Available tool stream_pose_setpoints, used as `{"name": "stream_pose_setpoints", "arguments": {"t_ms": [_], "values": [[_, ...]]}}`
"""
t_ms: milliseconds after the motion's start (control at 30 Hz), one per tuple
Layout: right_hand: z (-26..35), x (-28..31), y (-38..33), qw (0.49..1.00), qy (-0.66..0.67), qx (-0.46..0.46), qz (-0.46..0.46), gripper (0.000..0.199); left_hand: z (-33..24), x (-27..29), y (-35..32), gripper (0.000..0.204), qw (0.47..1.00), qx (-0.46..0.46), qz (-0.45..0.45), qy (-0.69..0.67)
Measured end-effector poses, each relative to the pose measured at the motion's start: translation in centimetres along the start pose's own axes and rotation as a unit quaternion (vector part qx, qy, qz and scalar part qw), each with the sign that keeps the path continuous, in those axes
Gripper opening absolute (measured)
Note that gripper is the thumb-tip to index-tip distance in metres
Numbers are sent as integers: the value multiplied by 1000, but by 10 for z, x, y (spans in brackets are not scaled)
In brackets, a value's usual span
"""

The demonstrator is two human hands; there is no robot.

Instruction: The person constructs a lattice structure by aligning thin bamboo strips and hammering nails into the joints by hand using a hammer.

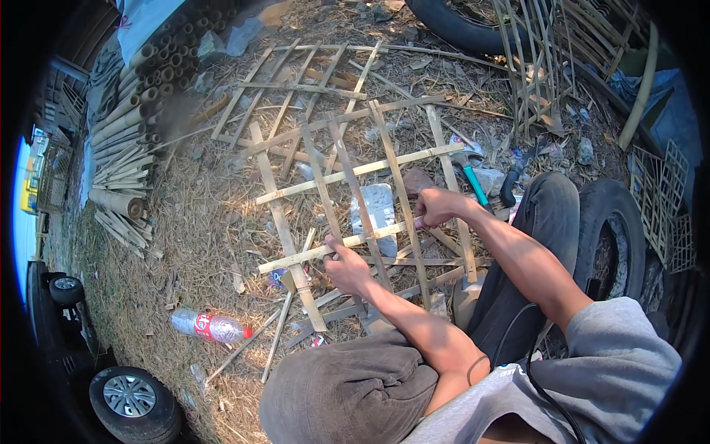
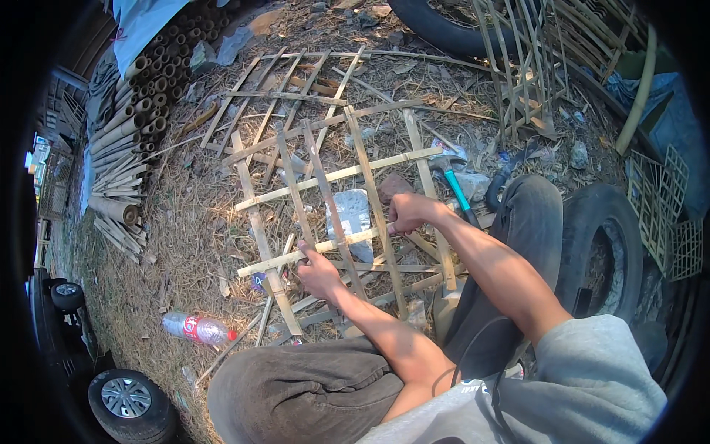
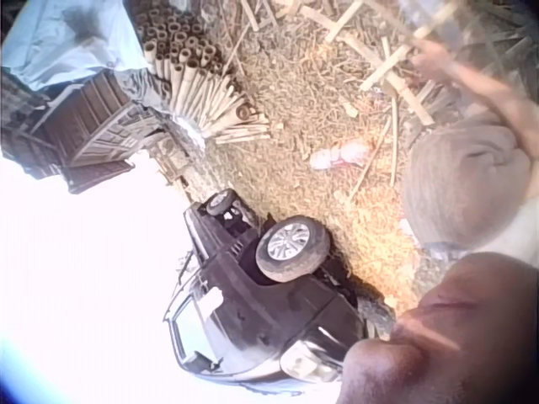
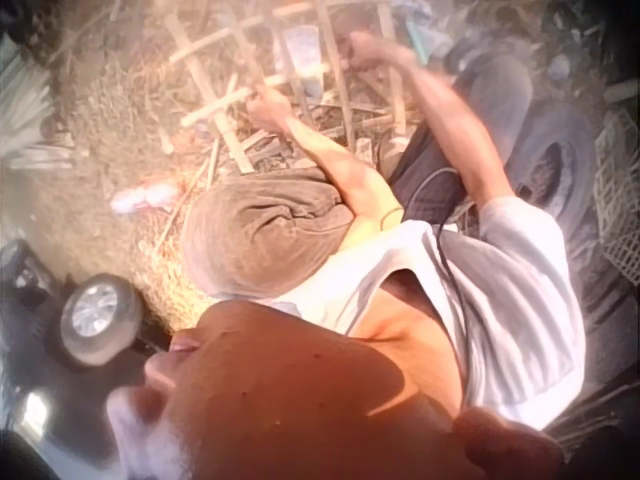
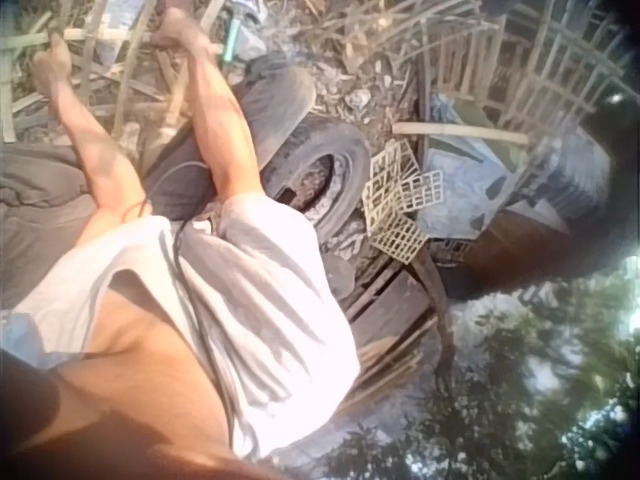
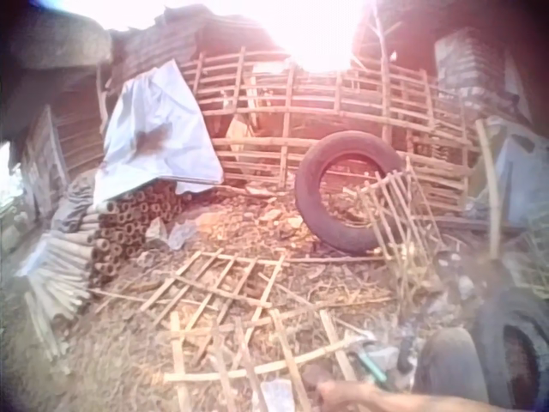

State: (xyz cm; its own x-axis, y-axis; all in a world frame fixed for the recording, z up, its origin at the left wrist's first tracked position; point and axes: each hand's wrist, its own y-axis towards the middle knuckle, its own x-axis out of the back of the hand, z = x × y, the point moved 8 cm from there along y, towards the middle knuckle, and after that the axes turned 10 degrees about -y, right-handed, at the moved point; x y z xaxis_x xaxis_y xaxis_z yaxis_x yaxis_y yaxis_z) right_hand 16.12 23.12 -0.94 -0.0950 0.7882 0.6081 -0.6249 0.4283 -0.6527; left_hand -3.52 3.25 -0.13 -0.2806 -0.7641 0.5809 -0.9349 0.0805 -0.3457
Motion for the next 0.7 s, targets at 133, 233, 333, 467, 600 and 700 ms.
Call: {"name": "stream_pose_setpoints", "arguments": {"t_ms": [133, 233, 333, 467, 600, 700], "values": [[-3, -1, -1, 1000, -11, 2, -7, 33, -4, 4, -2, 77, 1000, -5, -4, 1], [4, 8, -15, 999, -22, 18, -28, 27, -11, 10, -6, 78, 1000, -9, -13, 4], [2, 14, -18, 1000, -7, -10, 4, 32, -20, 14, -10, 78, 999, -23, -24, 4], [23, 30, -26, 998, -42, 4, -36, 34, -11, 11, 5, 83, 986, -158, 11, -56], [31, 38, -38, 999, -42, 5, -23, 36, -14, 15, 3, 88, 992, -120, 18, -20], [43, 53, -47, 991, -67, 55, -102, 40, -11, 18, 8, 86, 991, -124, -8, -53]]}}
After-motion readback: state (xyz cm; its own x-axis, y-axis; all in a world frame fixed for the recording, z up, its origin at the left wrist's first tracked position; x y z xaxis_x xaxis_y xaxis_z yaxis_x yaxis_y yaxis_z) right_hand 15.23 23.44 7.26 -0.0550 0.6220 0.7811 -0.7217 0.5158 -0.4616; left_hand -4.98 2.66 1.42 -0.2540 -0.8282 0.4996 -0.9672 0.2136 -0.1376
